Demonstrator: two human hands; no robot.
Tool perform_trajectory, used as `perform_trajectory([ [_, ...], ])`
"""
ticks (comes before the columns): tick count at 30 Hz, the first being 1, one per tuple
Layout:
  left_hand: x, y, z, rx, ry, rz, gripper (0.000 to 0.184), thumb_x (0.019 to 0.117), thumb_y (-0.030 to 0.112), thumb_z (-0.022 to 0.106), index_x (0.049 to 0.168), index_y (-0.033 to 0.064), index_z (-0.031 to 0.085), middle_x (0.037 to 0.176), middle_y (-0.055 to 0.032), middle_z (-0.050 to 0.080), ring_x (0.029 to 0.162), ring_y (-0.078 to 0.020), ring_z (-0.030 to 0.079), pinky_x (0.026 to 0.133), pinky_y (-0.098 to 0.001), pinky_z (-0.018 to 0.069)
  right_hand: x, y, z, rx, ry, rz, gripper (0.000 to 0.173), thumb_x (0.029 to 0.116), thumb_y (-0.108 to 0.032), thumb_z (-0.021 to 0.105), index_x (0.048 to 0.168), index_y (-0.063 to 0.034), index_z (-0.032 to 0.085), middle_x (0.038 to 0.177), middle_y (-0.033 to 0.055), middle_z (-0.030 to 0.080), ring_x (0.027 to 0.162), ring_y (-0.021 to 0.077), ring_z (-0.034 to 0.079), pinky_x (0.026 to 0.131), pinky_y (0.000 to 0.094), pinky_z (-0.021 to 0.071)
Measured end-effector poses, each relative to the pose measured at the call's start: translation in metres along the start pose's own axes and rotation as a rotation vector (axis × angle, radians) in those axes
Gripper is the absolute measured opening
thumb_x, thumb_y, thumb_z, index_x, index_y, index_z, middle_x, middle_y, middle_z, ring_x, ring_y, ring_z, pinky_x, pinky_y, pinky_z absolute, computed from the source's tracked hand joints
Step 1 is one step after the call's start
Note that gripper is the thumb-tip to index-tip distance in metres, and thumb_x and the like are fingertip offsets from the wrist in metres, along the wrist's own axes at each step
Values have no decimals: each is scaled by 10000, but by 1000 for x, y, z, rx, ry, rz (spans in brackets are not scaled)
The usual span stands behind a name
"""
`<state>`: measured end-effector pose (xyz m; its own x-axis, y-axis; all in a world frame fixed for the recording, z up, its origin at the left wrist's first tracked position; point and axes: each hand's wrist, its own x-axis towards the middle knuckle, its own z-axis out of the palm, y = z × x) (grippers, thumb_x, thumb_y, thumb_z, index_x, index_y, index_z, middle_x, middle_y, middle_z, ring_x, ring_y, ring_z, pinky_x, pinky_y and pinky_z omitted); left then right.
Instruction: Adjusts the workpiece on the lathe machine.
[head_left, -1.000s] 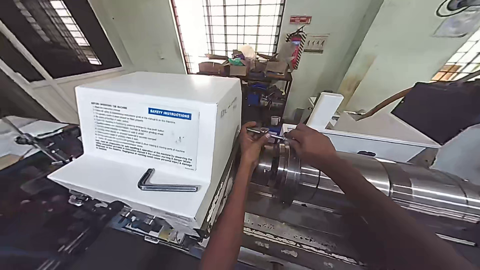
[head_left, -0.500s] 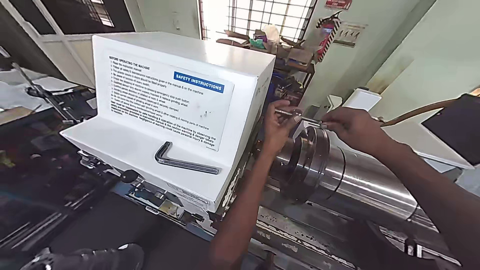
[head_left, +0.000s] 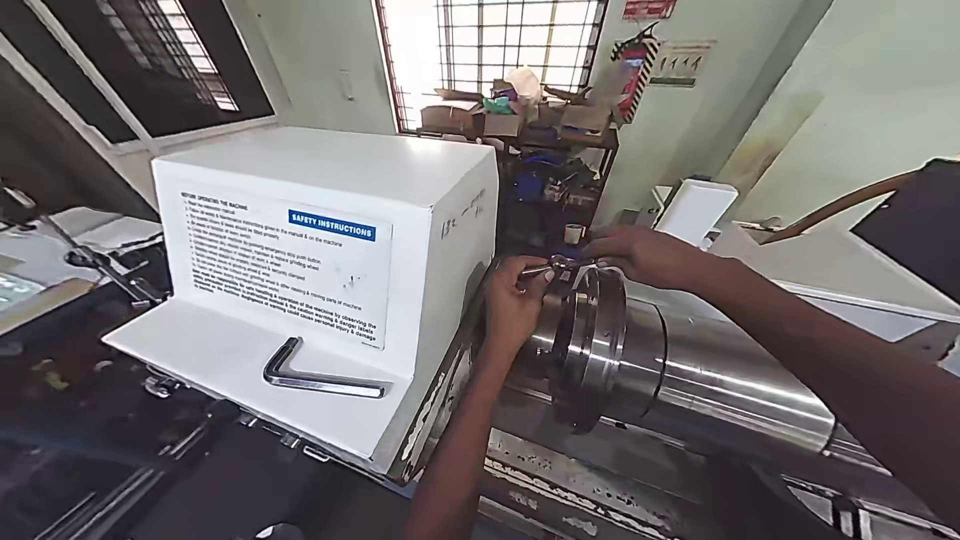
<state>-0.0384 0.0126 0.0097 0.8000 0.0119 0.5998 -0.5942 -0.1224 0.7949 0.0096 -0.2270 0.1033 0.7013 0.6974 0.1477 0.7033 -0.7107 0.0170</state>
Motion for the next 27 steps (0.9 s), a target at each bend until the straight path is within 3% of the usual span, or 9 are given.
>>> perform_trajectory([
  [4, 14, 2, -7, 93, 7, -72, 160, 968, 75, 691, 1105, -2, 726, 1030, -130, 741, 830, -166, 725, 786, -367, 621, 15, 7, -12, -92, -58, -85, 283, 972, -1, 619, 1166, -149, 763, 989, 92, 670, 911, 279, 677, 794, 493, 563],
  [8, 29, 22, -23, 447, -147, -76, 164, 984, 110, 672, 1101, 37, 761, 1052, -139, 720, 951, -231, 702, 882, -435, 579, 17, -14, -35, -190, -265, -3, 286, 1018, -95, 607, 1256, -191, 734, 1164, 73, 696, 1099, 293, 668, 881, 534, 554],
  [12, 42, 35, -24, 780, -352, -38, 198, 986, 85, 609, 1102, 64, 768, 1076, -144, 702, 1031, -296, 677, 942, -516, 541, 16, -26, -41, -293, -360, -6, 254, 1022, -133, 601, 1245, -180, 714, 1126, 75, 676, 1058, 293, 665, 822, 506, 559],
  [15, 47, 36, -28, 770, -485, -1, 215, 983, 45, 586, 1137, 3, 730, 1083, -173, 695, 1030, -316, 680, 933, -525, 543, 11, -28, -41, -295, -343, -45, 255, 975, -96, 657, 1209, -161, 734, 1101, 76, 679, 989, 286, 679, 777, 487, 563],
  [17, 44, 41, -29, 730, -510, 4, 261, 1038, 157, 571, 1181, -15, 706, 1069, -183, 706, 1026, -309, 685, 954, -516, 537, 10, -19, -37, -301, -286, -116, 270, 951, -75, 682, 1195, -170, 745, 1108, 56, 690, 962, 267, 686, 775, 471, 566],
  [19, 36, 53, -21, 846, -469, -41, 382, 1051, 347, 580, 1280, 53, 665, 981, -150, 717, 915, -296, 706, 844, -524, 566, 14, -2, -29, -300, -209, -230, 314, 922, -19, 695, 1204, -151, 743, 1096, 65, 699, 946, 272, 686, 805, 463, 551],
  [21, 30, 67, -3, 960, -456, -156, 441, 1069, 349, 550, 1446, 118, 564, 995, -180, 718, 919, -362, 710, 806, -569, 568, 23, 16, -20, -296, -173, -307, 357, 907, 28, 684, 1215, -148, 728, 1082, 71, 692, 943, 279, 679, 809, 466, 532],
  [23, 27, 70, 12, 1047, -447, -213, 411, 1086, 298, 513, 1465, 142, 543, 1004, -192, 718, 932, -394, 710, 782, -586, 567, 32, 28, -13, -291, -144, -341, 418, 874, 63, 680, 1224, -159, 733, 1082, 67, 698, 942, 281, 681, 811, 472, 529],
  [27, 24, 78, 19, 1082, -472, -286, 335, 1084, 259, 516, 1393, 151, 590, 1011, -189, 716, 944, -400, 708, 769, -596, 565, 31, 33, -7, -288, -116, -404, 433, 845, 77, 691, 1209, -152, 744, 1079, 67, 711, 916, 282, 686, 787, 469, 520],
])
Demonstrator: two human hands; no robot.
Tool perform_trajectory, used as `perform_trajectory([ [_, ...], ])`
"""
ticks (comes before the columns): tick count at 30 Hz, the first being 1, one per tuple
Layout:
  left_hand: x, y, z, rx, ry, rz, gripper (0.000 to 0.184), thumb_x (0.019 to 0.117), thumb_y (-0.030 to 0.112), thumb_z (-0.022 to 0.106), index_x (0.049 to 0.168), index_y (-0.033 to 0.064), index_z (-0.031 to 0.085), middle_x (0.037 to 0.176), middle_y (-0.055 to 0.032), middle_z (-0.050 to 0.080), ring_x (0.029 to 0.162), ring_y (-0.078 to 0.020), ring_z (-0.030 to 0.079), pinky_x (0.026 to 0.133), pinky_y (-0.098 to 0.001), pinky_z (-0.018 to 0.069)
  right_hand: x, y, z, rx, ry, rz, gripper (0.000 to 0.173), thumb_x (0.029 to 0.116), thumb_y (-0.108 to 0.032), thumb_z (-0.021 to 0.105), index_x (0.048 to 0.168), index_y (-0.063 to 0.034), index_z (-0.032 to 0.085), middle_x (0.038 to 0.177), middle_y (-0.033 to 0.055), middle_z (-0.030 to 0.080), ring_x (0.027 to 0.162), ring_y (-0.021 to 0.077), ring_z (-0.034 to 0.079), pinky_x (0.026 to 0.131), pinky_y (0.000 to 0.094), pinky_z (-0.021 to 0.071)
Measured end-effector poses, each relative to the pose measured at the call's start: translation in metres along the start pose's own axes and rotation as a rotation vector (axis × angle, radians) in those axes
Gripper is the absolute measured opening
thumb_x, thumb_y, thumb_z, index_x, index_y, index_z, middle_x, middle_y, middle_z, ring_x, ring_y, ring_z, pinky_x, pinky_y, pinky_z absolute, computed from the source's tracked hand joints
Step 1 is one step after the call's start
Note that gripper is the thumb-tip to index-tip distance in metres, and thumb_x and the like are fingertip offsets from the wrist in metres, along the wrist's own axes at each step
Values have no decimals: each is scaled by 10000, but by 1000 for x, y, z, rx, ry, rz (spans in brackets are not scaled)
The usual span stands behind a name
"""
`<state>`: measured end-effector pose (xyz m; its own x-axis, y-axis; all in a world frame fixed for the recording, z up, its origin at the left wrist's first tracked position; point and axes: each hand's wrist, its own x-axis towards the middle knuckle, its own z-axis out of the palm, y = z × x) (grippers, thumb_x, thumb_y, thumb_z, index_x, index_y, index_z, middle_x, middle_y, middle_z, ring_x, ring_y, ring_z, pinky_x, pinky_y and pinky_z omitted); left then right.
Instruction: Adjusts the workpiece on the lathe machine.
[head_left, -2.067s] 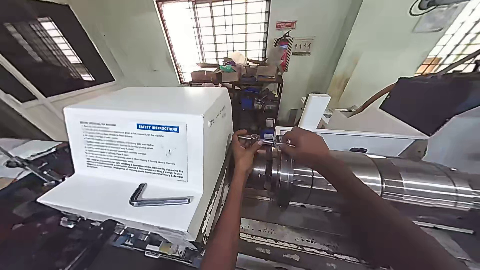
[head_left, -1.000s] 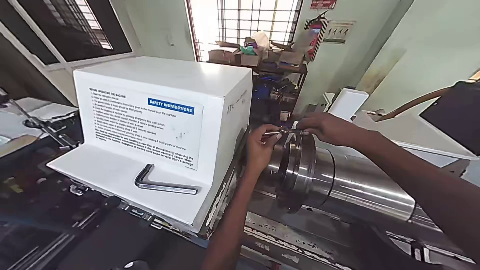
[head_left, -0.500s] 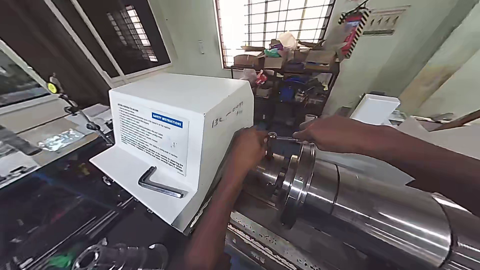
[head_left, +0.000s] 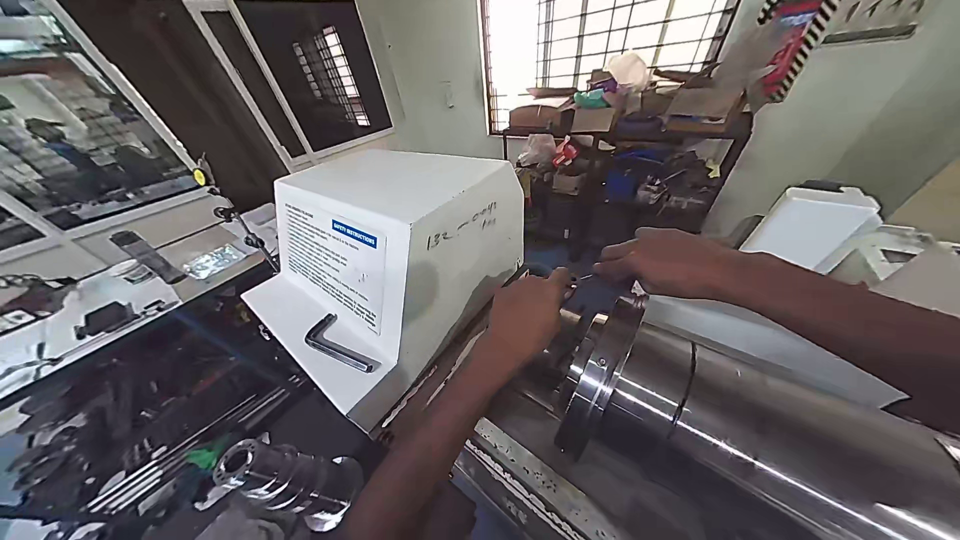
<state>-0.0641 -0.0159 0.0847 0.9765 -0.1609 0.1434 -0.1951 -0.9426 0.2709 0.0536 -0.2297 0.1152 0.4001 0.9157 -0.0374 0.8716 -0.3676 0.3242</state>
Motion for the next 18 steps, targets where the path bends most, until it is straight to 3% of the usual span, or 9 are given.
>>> perform_trajectory([
  [3, 2, -11, -3, -74, -16, 17, 291, 1077, 253, 534, 1329, 147, 636, 1004, -167, 718, 910, -370, 710, 762, -598, 564, -10, -5, -7, -2, 10, -7, 401, 880, 41, 679, 1214, -171, 741, 1076, 57, 713, 919, 271, 687, 795, 458, 524],
  [6, 14, -29, -9, -154, -54, 83, 297, 1092, 216, 488, 1274, 73, 674, 1012, -146, 731, 912, -309, 720, 845, -560, 571, -7, -13, -19, 66, -94, 91, 338, 934, -12, 659, 1224, -175, 720, 1111, 81, 698, 1004, 316, 677, 859, 526, 543],
  [9, 34, -44, -13, -205, -107, 172, 279, 1096, 163, 455, 1184, 27, 682, 1002, -144, 716, 911, -273, 703, 871, -530, 552, -2, -17, -26, 108, -193, 153, 195, 973, -112, 666, 1153, -162, 722, 1089, 77, 690, 1006, 309, 679, 814, 549, 558],
  [12, 41, -40, -19, -147, -161, 185, 248, 1079, 136, 472, 1075, 46, 703, 955, -113, 699, 884, -238, 676, 820, -498, 535, -2, -24, -26, 84, -230, 135, 96, 958, -118, 680, 1047, -140, 708, 1004, 79, 675, 926, 305, 682, 719, 533, 558],
  [15, 42, -34, -26, -92, -191, 178, 242, 1073, 128, 486, 937, 59, 674, 832, -73, 640, 773, -202, 622, 715, -444, 498, -1, -27, -28, 9, -228, 133, 191, 920, -64, 701, 1102, -121, 703, 1052, 95, 664, 936, 320, 680, 734, 522, 563],
  [18, 33, -33, -17, -101, -145, 167, 263, 1073, 192, 490, 993, 55, 700, 863, -97, 674, 805, -247, 662, 728, -517, 526, -1, -16, -11, -84, -104, 17, 326, 899, -9, 699, 1215, -91, 690, 1118, 121, 665, 944, 329, 676, 788, 494, 536],
])
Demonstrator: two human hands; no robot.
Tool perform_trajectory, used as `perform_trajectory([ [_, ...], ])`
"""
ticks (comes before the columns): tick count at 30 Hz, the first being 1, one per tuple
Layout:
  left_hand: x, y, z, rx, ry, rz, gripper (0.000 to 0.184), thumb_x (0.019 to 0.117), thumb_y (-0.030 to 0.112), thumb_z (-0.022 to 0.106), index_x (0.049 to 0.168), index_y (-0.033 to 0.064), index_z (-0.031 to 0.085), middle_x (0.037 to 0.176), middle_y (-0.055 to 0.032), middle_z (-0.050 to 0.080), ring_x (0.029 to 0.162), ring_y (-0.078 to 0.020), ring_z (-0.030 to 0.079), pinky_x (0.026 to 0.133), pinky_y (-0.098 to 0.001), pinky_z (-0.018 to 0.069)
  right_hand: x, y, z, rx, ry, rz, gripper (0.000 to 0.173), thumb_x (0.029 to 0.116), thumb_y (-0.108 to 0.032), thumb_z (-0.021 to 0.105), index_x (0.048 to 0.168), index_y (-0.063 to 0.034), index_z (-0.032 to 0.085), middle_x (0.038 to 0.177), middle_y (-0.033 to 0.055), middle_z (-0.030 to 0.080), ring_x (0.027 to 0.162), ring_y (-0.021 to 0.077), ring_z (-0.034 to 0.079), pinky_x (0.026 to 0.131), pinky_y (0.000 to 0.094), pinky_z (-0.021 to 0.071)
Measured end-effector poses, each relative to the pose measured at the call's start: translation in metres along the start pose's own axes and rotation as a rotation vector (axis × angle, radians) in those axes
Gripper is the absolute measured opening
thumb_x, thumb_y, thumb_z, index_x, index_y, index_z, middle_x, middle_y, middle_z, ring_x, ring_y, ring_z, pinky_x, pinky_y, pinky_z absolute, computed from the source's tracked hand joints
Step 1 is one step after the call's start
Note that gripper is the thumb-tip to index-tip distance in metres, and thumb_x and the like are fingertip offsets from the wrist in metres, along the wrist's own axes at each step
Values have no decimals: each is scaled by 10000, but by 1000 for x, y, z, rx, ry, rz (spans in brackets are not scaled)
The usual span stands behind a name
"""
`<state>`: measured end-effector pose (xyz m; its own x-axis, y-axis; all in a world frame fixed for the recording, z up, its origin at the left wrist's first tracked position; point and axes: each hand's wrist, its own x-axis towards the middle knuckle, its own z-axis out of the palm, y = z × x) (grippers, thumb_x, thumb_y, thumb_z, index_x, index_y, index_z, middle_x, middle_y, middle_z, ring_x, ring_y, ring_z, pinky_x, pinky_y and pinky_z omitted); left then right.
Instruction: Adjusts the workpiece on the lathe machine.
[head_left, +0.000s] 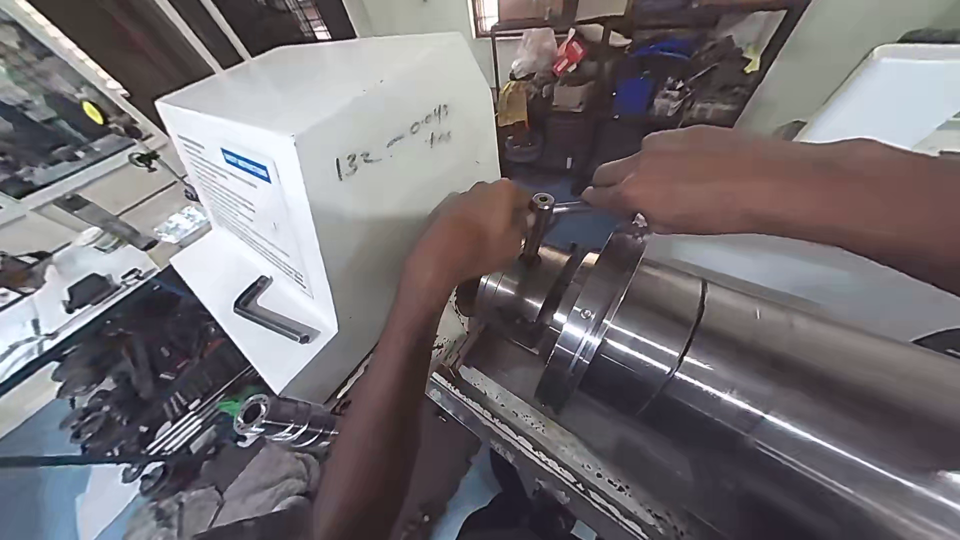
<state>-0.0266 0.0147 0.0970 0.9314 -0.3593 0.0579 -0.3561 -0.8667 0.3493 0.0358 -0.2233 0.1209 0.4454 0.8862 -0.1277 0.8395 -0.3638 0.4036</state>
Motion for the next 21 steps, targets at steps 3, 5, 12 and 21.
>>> perform_trajectory([
  [3, -12, 22, 19, 76, 143, -112, 353, 1090, 337, 481, 1009, 61, 685, 819, -128, 668, 783, -323, 680, 686, -564, 529, 5, 23, 23, -19, 191, -133, 391, 870, 80, 659, 1234, -59, 692, 1093, 146, 674, 887, 336, 675, 755, 496, 514],
  [5, -21, 35, 31, 137, 247, -160, 328, 1086, 314, 501, 940, 58, 646, 766, -148, 638, 752, -358, 673, 612, -542, 513, 14, 31, 31, -2, 244, -167, 394, 886, 119, 611, 1228, -59, 690, 1090, 153, 671, 913, 355, 673, 772, 516, 516],
  [12, -23, 1, 29, -180, 163, -145, 331, 1109, 310, 453, 995, 73, 653, 712, -41, 668, 605, -179, 643, 588, -411, 545, 32, 24, 5, -13, 113, -89, 412, 877, 107, 627, 1198, -138, 707, 1113, 115, 673, 970, 349, 668, 820, 545, 511],
  [21, -20, 10, 14, -156, -28, -240, 390, 1121, 314, 406, 1003, 44, 661, 763, -75, 698, 679, -219, 680, 659, -470, 558, 46, 21, 18, 285, 148, -33, 489, 882, 146, 572, 1243, -142, 733, 1167, 134, 694, 1082, 371, 661, 924, 581, 526],
])
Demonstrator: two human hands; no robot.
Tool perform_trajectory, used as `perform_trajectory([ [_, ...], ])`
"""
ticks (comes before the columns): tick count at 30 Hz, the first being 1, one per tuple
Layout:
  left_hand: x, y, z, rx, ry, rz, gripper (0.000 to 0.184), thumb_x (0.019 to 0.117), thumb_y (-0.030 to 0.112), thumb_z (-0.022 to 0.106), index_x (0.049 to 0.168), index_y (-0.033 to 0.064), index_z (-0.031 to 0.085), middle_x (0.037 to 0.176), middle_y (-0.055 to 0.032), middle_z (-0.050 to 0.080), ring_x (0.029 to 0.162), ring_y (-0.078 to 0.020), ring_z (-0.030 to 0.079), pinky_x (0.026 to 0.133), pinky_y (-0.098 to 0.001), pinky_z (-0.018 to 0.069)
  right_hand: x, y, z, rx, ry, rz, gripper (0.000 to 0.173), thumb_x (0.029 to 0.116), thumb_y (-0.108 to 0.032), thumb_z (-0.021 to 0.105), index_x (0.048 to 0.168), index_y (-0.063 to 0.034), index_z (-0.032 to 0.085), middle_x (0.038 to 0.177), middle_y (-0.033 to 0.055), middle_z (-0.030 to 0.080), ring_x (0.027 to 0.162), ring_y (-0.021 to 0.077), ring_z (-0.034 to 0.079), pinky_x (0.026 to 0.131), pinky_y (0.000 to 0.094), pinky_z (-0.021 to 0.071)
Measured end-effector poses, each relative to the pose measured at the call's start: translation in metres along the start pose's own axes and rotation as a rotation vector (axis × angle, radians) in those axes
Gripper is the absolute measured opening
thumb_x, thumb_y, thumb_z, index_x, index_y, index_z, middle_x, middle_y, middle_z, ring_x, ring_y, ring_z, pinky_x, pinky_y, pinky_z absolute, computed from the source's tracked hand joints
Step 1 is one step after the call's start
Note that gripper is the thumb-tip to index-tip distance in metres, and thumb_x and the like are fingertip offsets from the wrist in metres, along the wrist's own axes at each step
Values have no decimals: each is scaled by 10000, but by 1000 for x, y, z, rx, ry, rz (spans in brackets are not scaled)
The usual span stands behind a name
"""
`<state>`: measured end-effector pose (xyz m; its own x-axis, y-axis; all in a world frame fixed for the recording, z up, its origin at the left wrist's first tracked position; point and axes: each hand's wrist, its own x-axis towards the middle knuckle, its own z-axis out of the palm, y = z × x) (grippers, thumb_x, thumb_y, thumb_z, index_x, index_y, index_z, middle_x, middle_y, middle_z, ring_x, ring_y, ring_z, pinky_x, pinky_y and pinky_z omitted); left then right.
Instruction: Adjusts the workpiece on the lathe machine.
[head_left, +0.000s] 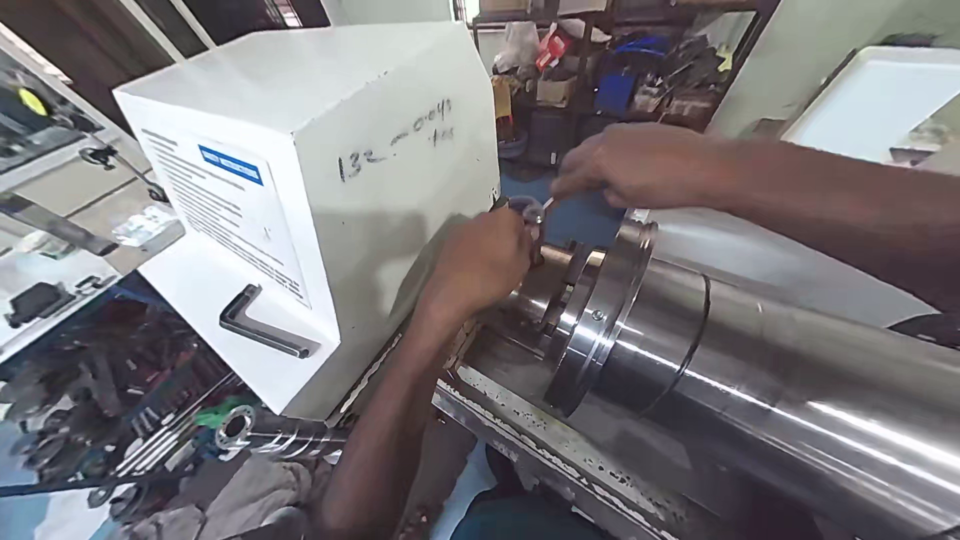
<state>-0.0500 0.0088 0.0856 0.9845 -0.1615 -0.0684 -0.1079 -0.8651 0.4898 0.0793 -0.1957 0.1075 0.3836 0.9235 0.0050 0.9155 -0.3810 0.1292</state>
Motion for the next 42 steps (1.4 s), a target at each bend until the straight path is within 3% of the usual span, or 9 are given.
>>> perform_trajectory([
  [9, 1, 4, -18, 24, -151, -9, 374, 1126, 282, 400, 1014, 48, 670, 807, -60, 730, 632, -163, 684, 640, -383, 580, -3, 6, 6, 122, 24, 75, 393, 1004, 1, 539, 1282, -205, 725, 1200, 90, 704, 1141, 323, 658, 971, 562, 519],
  [12, -9, -1, -26, 16, -168, 11, 339, 1109, 254, 461, 943, 44, 669, 718, -64, 697, 541, -150, 631, 558, -341, 541, -17, 20, 8, 199, 124, 63, 278, 1053, -161, 546, 1261, -117, 727, 1233, 126, 706, 1207, 321, 641, 1071, 532, 471],
  [17, -20, -17, -27, -164, -240, 21, 361, 1117, 247, 445, 932, 27, 664, 714, -40, 710, 521, -73, 626, 515, -230, 522, -22, 31, 19, 605, 313, 481, 421, 1115, -333, 425, 1205, -19, 691, 1112, 186, 689, 1027, 318, 657, 907, 563, 492],
  [21, -8, -20, -21, -185, -49, 116, 391, 1075, 344, 539, 901, 38, 709, 694, -31, 647, 569, -98, 573, 566, -291, 490, 22, 30, 30, 1215, 459, 852, 644, 1108, -519, 306, 1237, 34, 611, 1093, 167, 688, 933, 215, 700, 834, 399, 575],
  [24, 27, -25, -4, -380, 53, 199, 493, 1026, 392, 621, 1324, -1, 605, 1107, -144, 705, 942, -206, 691, 848, -412, 577, 56, 33, 31, 1417, 582, 994, 707, 1097, -568, 266, 1216, 56, 575, 945, 166, 681, 748, 213, 705, 696, 360, 600],
  [26, 47, -26, 15, -634, -25, 260, 526, 1023, 300, 628, 1445, 10, 511, 1310, -157, 639, 1105, -199, 650, 957, -384, 543, 71, 31, 28, 1448, 665, 1084, 702, 1086, -594, 278, 1208, 33, 571, 897, 144, 682, 656, 190, 691, 600, 330, 590],
  [33, 39, -13, 34, -1149, -62, 137, 385, 898, -141, 538, 1270, -50, 582, 868, -85, 685, 748, -105, 643, 716, -257, 543, 85, 24, 31, 1524, 842, 1095, 748, 1044, -674, 312, 1084, -3, 639, 795, 71, 681, 624, 139, 660, 583, 290, 548],
  [39, 34, -6, 47, -1314, 115, 41, 411, 837, -219, 517, 1197, -53, 623, 835, -111, 670, 680, -127, 621, 640, -256, 532, 100, 22, 33, 1592, 829, 1035, 815, 1022, -714, 306, 1248, 7, 611, 1061, 135, 692, 881, 199, 692, 778, 362, 573],
  [42, 36, -5, 46, -1304, 142, 38, 412, 816, -234, 520, 1160, -42, 642, 801, -88, 654, 656, -112, 601, 592, -229, 505, 103, 20, 32, 1578, 868, 1050, 775, 1032, -693, 315, 1195, -4, 630, 997, 112, 705, 841, 184, 686, 761, 351, 562],
])
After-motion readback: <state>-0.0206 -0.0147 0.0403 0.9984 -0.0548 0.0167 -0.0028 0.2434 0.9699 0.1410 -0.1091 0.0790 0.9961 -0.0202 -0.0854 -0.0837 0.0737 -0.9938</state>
